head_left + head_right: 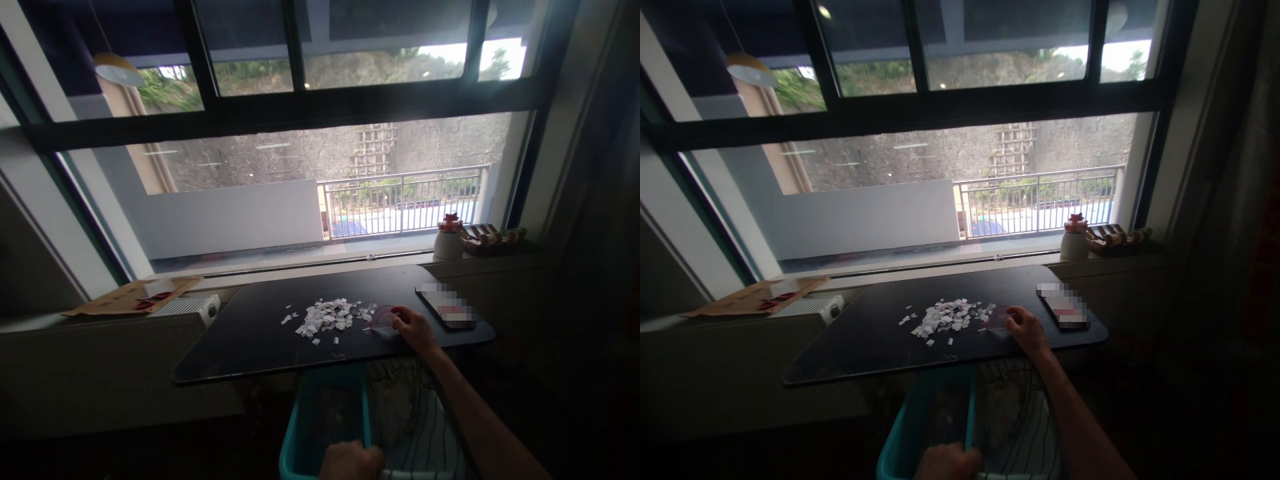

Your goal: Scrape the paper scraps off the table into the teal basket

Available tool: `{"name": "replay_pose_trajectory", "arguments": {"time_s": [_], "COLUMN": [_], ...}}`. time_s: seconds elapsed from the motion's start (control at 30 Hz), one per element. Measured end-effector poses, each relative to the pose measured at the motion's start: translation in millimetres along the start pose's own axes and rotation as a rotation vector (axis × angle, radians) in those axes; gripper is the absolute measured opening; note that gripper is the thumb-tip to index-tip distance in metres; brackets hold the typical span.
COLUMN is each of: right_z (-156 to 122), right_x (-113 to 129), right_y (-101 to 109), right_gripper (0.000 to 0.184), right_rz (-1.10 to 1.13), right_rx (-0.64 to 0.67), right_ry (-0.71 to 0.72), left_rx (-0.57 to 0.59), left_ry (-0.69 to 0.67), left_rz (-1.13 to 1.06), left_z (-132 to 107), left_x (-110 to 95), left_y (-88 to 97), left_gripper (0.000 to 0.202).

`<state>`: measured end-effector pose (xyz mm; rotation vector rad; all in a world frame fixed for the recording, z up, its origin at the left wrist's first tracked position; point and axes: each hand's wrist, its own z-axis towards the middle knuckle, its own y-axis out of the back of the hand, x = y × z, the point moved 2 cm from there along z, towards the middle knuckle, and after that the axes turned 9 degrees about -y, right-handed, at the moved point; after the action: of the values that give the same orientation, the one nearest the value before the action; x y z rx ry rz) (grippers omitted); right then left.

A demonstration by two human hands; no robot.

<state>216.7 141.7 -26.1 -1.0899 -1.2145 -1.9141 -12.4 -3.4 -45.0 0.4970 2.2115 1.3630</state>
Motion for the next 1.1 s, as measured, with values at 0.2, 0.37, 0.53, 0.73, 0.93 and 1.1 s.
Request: {"name": "replay_pose_trajectory", "arguments": {"time_s": [0.2,0.37,0.53,0.73,0.93,1.1], "right_z": [-5,-6,-11,-8,-7,-8], "right_x": [6,8,12,10,8,9], "right_y": [0,2,2,0,0,-1], "right_gripper": [0.031,0.033,0.031,0.034,0.032,0.031], "right_rz": [0.042,0.051,0.075,0.087,0.099,0.106], "right_rx": [0.144,0.133,0.207,0.157,0.094,0.119], "right_ry": [0.049,0.049,0.069,0.057,0.03,0.03], "left_rx": [-0.017,-0.021,-0.027,-0.053,-0.052,-0.052], "left_ry": [-0.062,-0.085,-0.078,-0.056,-0.051,-0.051], "left_rz": [0.006,0.007,0.002,0.01,0.017,0.016], "left_z": [6,2,-1,-7,-7,-6], "left_x": [-8,-8,-8,-8,-8,-8], "left_y": [2.7,6.4,7.4,7.1,5.8,5.8], "left_gripper": [0.022,0.031,0.033,0.031,0.029,0.03]}}
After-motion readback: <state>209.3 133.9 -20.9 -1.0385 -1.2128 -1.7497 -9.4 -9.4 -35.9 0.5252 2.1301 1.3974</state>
